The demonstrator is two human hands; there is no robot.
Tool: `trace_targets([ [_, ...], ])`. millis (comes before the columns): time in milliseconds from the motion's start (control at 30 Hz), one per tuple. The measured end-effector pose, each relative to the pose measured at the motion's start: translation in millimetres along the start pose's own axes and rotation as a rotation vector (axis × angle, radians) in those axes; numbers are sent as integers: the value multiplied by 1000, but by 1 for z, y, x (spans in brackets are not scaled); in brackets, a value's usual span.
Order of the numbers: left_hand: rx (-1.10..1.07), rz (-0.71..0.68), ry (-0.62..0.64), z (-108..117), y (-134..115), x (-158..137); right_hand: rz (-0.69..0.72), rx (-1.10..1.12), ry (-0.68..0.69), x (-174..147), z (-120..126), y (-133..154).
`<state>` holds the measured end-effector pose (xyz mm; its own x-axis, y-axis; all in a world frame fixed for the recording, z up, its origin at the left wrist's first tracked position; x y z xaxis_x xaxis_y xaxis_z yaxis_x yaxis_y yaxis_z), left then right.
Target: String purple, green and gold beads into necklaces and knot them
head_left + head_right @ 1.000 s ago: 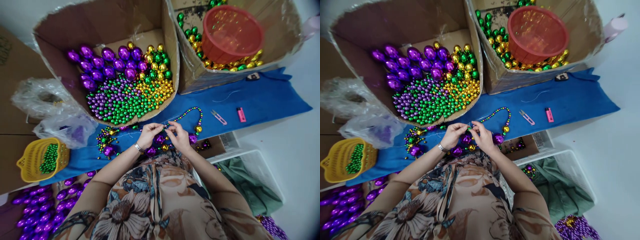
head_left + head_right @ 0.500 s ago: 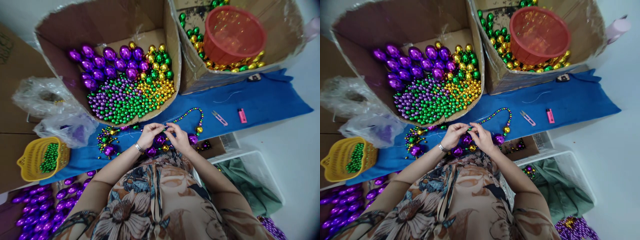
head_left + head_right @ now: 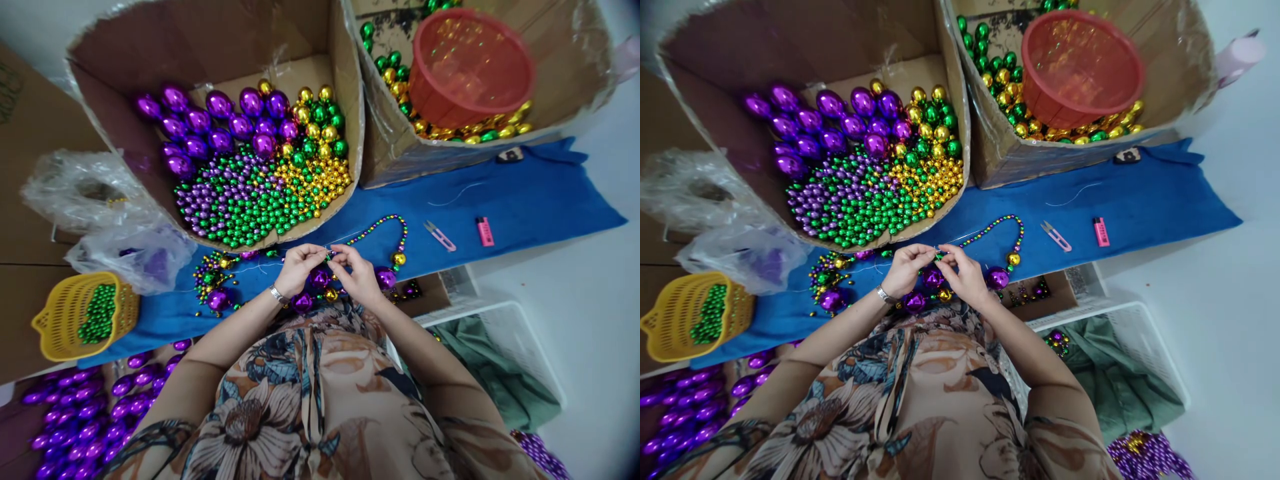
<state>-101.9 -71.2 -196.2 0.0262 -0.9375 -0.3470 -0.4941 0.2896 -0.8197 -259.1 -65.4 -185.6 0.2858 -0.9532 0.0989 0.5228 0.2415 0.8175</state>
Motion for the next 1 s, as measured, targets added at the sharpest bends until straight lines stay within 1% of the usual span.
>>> trace_targets([
  [133,125,-105,-3,6,-3,1,-91,2,95,-2,-1,-4],
  [267,325,-254,-7,14,-10,2,-149,-30,164,-8,-1,-8],
  [333,460,-335,26,16,-13,1,-127,-62,190,-10,0,-5],
  [367,522,-368,54,16,-14,-1,-102,-93,181,-11,0,-2],
  [433,614,-405,116,15,-14,-3,-50,-166,115,-11,1,4],
  [533,678,-402,173,13,-13,-8,-23,-237,19,-8,-2,9],
  [667,678,-339,185,12,-9,-11,-45,-316,-66,-2,-10,7],
  [867,581,-261,176,12,-4,-10,-65,-365,-85,0,-17,3],
  [1000,520,-215,180,11,-6,-11,-75,-396,-101,0,-17,2],
])
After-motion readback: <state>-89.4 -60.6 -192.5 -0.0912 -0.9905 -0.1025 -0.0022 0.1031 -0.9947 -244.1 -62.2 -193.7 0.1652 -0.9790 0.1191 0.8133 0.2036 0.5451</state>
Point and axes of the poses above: each hand's wrist, its own x-axis towards the middle knuckle, its own z-axis out of the back of the hand, y = z × x, the point moved 3 cm from there along x, towards the middle knuckle, and after that the axes turned 14 degrees about -x, right-handed, at the moved point
